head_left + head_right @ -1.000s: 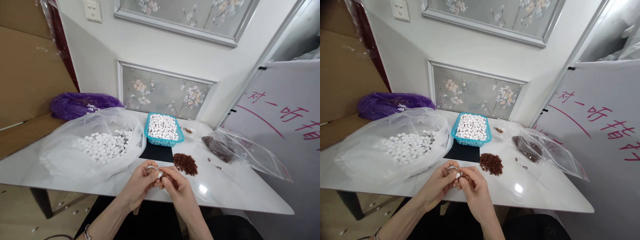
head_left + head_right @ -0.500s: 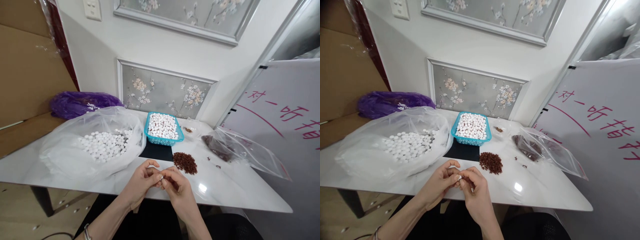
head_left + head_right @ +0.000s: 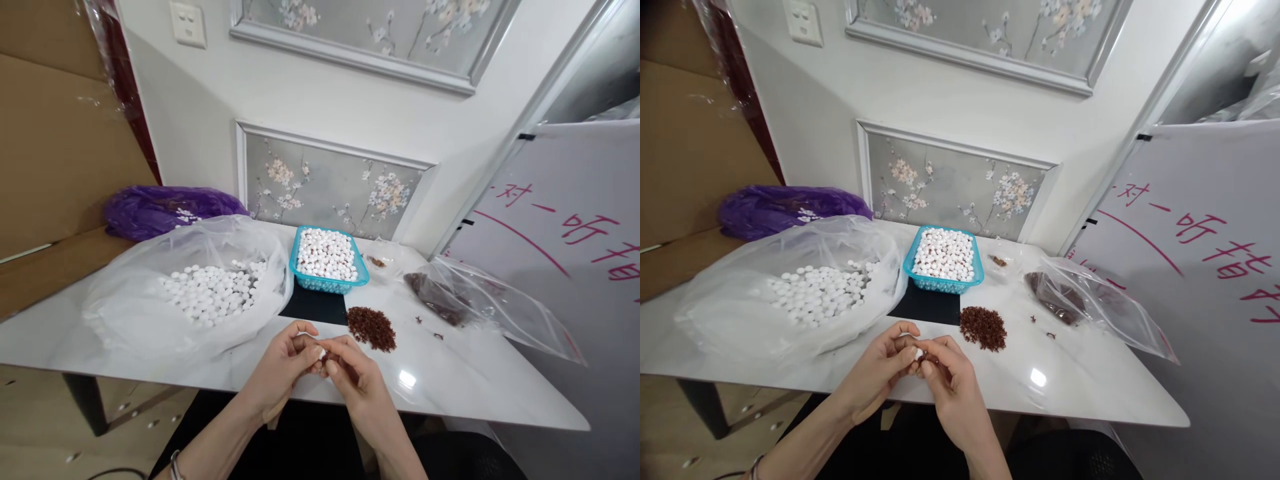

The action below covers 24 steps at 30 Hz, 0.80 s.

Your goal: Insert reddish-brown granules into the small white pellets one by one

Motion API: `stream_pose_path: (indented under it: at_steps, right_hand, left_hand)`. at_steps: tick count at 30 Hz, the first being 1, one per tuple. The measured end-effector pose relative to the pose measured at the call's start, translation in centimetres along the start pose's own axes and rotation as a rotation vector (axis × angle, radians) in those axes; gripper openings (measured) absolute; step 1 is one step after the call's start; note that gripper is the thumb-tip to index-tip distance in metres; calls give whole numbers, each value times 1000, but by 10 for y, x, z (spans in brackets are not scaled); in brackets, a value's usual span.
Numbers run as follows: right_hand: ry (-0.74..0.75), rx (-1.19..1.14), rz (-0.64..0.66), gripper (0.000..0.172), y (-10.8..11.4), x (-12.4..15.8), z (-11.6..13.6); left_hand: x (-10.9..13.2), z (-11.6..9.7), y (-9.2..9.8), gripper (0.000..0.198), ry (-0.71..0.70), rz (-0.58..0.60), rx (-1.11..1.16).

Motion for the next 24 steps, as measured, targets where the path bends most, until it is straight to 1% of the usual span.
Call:
stream_pose_path:
  at_steps: [3,6,9,12,15,17,19,21,22,24]
  right_hand:
    - [-2,0,0,20,1,-3,-1]
    - [13,68,-42,15,2,-6,0]
    - [77,200,-144,12,7,-11,7]
    - [183,351,-303,11,19,-24,19]
    - [229,471,-462,16,34,-51,29]
    - [232,616,-580,20,44,-76,32]
    - [220,661,-607,23,54,-102,30]
    - [193,705,-615,30,62,-123,25]
    - [183,729,-617,31,65,-130,22]
    - [174,768,-624,27,69,-137,16]
  left_hand:
    - [0,0,0,24,5,-11,-6]
    - [1,2,1,22,0,-26,-21]
    - [2,5,2,21,-18,-38,-18]
    - [5,8,3,25,-26,-51,-24]
    - [7,10,3,29,-42,-56,-32]
    - [9,11,2,30,-53,-51,-53]
    - [10,10,1,32,-52,-36,-81]
    - [11,10,1,35,-42,-20,-101]
    - [11,10,1,37,-39,-15,-107]
    - [12,11,1,38,-40,-14,-117]
Point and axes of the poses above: each hand's wrist, its own x-axis away from the middle knuckle, its own y-axis out of the back of the hand, z = x × y, the point moved 3 cm from there along -x, towards the middle knuckle, and after that the axes turned 14 degrees about -y, right-handed, at the moved point
